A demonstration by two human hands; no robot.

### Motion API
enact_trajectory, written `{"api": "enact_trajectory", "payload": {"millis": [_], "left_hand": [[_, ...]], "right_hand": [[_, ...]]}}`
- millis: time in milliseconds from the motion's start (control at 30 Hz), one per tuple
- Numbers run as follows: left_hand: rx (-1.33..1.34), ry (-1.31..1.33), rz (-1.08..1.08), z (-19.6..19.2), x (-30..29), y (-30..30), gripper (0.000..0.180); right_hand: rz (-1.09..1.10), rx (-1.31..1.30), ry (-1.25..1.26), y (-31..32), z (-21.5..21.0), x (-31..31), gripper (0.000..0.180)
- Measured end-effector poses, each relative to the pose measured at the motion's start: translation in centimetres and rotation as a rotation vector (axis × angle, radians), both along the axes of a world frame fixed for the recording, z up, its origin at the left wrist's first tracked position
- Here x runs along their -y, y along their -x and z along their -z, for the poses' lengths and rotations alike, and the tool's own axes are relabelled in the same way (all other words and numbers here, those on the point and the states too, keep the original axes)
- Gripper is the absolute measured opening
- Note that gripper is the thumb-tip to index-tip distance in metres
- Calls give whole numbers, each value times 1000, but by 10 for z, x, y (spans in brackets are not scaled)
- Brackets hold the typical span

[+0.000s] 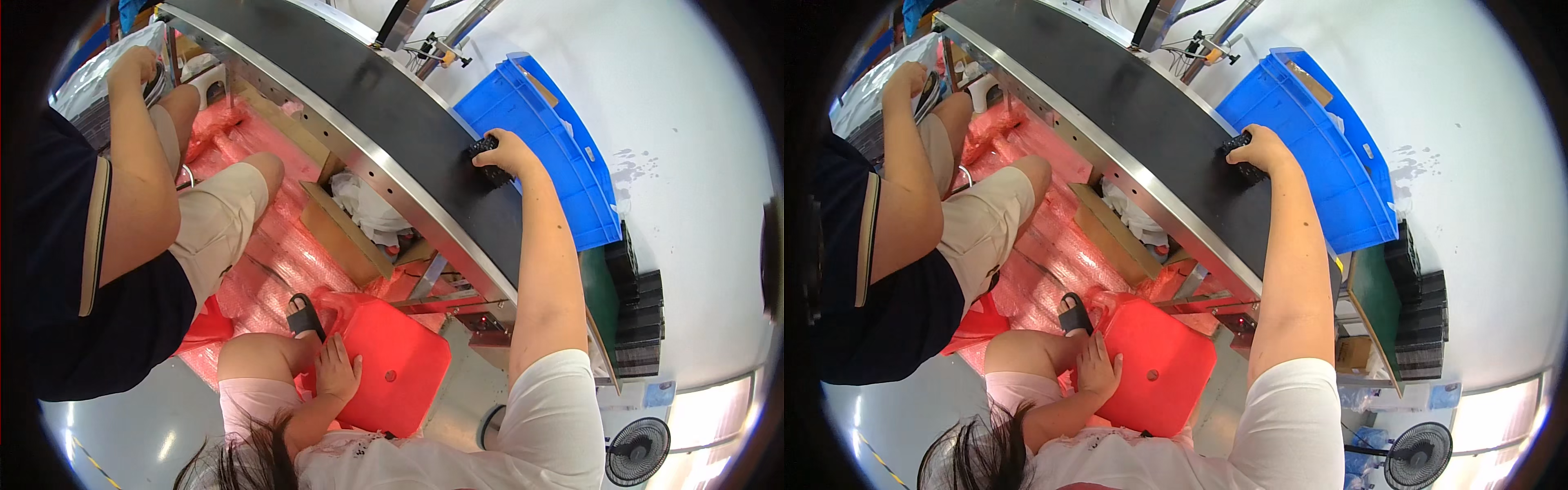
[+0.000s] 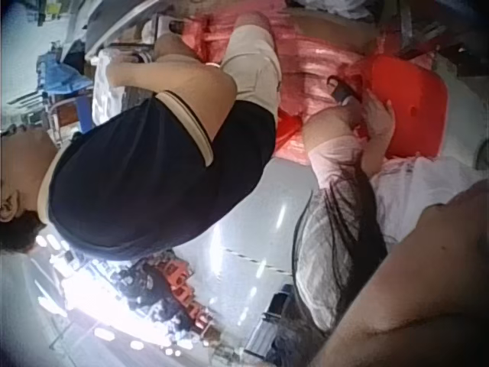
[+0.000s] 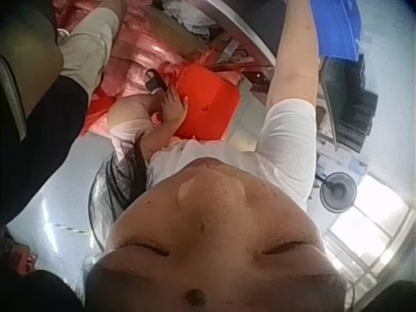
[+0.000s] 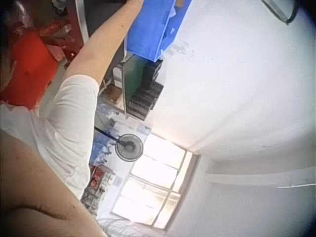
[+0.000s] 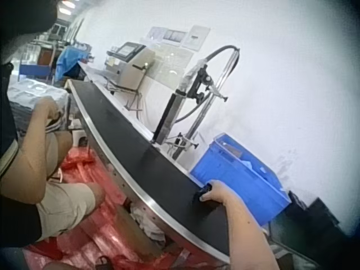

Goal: The worker is assembling small electronic components into structured white plastic trays.

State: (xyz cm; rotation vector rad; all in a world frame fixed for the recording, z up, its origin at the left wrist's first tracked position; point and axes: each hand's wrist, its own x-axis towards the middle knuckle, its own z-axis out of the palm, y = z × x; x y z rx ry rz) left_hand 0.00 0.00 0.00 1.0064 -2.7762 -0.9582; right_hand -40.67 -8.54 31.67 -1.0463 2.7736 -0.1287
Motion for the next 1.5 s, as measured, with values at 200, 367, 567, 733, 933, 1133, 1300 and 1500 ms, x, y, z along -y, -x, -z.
{"api": "enact_trajectory", "payload": {"millis": [200, 367, 567, 733, 933, 1133, 1300, 1500], "left_hand": [[-68, 102, -12, 2, -1, 8, 68], [-55, 66, -50, 0, 2, -1, 66], [-58, 136, -56, 3, -4, -4, 67], [-76, 131, -54, 5, -6, 0, 68], [-139, 130, -53, 12, -2, -3, 69], [-246, -201, -187, -3, 31, -3, 69], [-685, -702, -335, -30, 90, 9, 72], [-719, -824, -211, -141, 143, 38, 93]], "right_hand": [[16, -232, 1, -17, -3, -36, 58], [-191, -309, 283, -82, -5, -71, 57], [-414, -191, 253, -234, -10, -146, 66], [-452, 83, 116, -318, 56, -208, 71], [-246, 209, 92, -356, 150, -258, 74], [-80, 220, 255, -375, 169, -292, 75], [1, 208, 347, -382, 165, -313, 74], [21, 153, 336, -385, 159, -338, 73]]}}
